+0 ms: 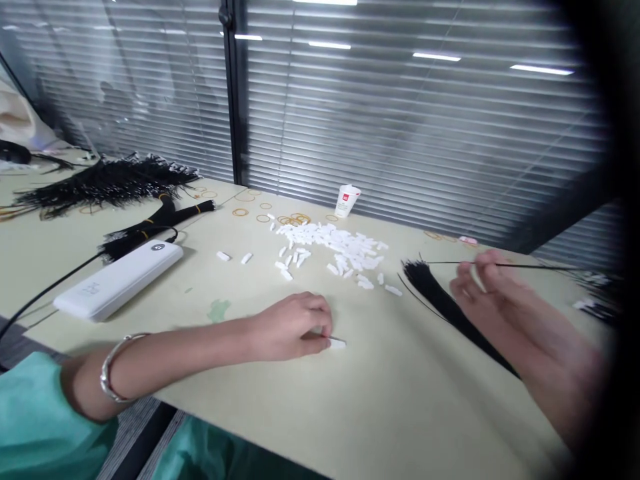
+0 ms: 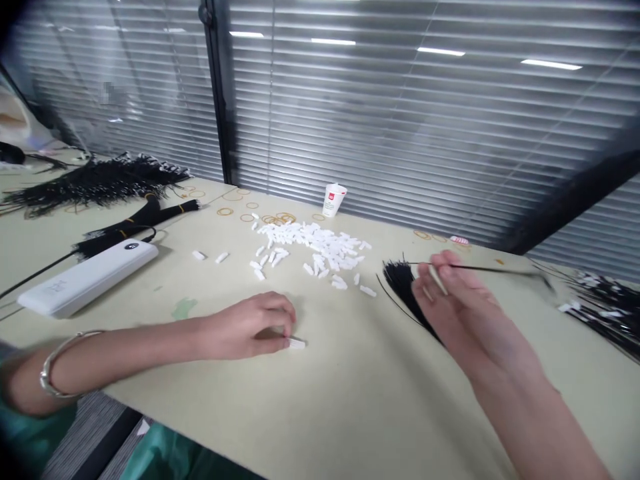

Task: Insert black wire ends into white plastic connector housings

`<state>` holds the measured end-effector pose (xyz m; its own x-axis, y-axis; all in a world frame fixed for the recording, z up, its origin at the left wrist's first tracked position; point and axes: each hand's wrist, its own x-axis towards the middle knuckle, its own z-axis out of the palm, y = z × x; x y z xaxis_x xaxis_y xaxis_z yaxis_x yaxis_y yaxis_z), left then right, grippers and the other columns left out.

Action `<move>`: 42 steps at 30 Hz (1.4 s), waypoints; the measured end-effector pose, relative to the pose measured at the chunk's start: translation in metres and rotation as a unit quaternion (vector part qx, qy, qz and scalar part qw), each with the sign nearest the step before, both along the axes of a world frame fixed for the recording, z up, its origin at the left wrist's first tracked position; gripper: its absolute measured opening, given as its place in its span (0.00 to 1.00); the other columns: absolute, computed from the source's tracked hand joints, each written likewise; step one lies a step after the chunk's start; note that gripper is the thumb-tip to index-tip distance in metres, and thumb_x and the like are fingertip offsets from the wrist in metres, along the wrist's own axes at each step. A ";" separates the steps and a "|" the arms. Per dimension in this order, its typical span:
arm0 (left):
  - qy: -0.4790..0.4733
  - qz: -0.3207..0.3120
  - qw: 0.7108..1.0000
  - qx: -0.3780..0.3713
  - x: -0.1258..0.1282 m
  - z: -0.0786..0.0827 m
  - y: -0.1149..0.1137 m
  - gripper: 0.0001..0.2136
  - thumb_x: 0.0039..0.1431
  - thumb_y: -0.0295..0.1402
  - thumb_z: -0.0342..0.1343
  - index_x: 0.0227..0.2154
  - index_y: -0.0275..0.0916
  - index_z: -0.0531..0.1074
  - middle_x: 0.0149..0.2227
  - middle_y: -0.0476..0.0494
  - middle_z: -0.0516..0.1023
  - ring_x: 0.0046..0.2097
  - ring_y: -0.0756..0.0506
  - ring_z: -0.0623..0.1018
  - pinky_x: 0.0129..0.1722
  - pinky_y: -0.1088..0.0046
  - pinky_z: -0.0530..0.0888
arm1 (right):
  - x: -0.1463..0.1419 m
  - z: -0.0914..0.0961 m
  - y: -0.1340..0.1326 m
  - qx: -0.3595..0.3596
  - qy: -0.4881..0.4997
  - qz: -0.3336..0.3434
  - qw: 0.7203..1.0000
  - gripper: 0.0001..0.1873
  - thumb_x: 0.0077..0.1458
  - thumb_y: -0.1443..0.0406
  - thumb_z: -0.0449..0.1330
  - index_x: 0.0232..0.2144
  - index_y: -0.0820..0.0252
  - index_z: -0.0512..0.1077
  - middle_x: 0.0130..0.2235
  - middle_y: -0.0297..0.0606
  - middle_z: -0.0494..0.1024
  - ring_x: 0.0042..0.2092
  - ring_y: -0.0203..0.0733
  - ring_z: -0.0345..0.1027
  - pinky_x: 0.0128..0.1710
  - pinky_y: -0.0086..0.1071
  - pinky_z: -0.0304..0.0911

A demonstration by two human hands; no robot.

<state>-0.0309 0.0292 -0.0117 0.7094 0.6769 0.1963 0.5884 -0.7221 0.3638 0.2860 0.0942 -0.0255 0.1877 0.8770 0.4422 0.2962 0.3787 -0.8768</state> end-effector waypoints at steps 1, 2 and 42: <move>0.000 0.000 1.000 -0.001 0.000 0.000 0.000 0.02 0.55 0.29 0.55 0.31 0.36 0.71 0.39 0.43 0.72 0.43 0.46 0.72 0.46 0.71 0.68 | -0.008 -0.002 -0.001 -0.039 0.081 0.068 0.994 0.14 0.54 0.51 0.52 0.42 0.42 0.68 0.48 0.43 0.68 0.42 0.42 0.68 0.35 0.35 0.66; -0.001 0.000 1.000 -0.003 0.000 0.000 0.000 0.03 0.55 0.29 0.55 0.31 0.36 0.71 0.40 0.43 0.72 0.43 0.46 0.71 0.46 0.70 0.68 | -0.016 -0.003 -0.003 -0.074 0.154 0.119 0.978 0.14 0.54 0.51 0.53 0.41 0.44 0.69 0.45 0.42 0.69 0.39 0.40 0.68 0.34 0.35 0.66; -0.004 -0.029 0.998 -0.055 0.007 0.001 -0.012 0.06 0.58 0.28 0.51 0.27 0.37 0.69 0.36 0.45 0.70 0.41 0.47 0.70 0.42 0.70 0.67 | -0.121 -0.018 -0.079 -0.032 -0.171 0.283 0.943 0.05 0.57 0.66 0.54 0.30 0.58 0.68 0.31 0.31 0.70 0.34 0.32 0.64 0.33 0.26 0.59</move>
<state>-0.0236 0.0174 -0.0105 0.7468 0.6523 0.1299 0.5430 -0.7107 0.4473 0.1648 0.0149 -0.0436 -0.4626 0.8209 0.3348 0.3318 0.5105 -0.7933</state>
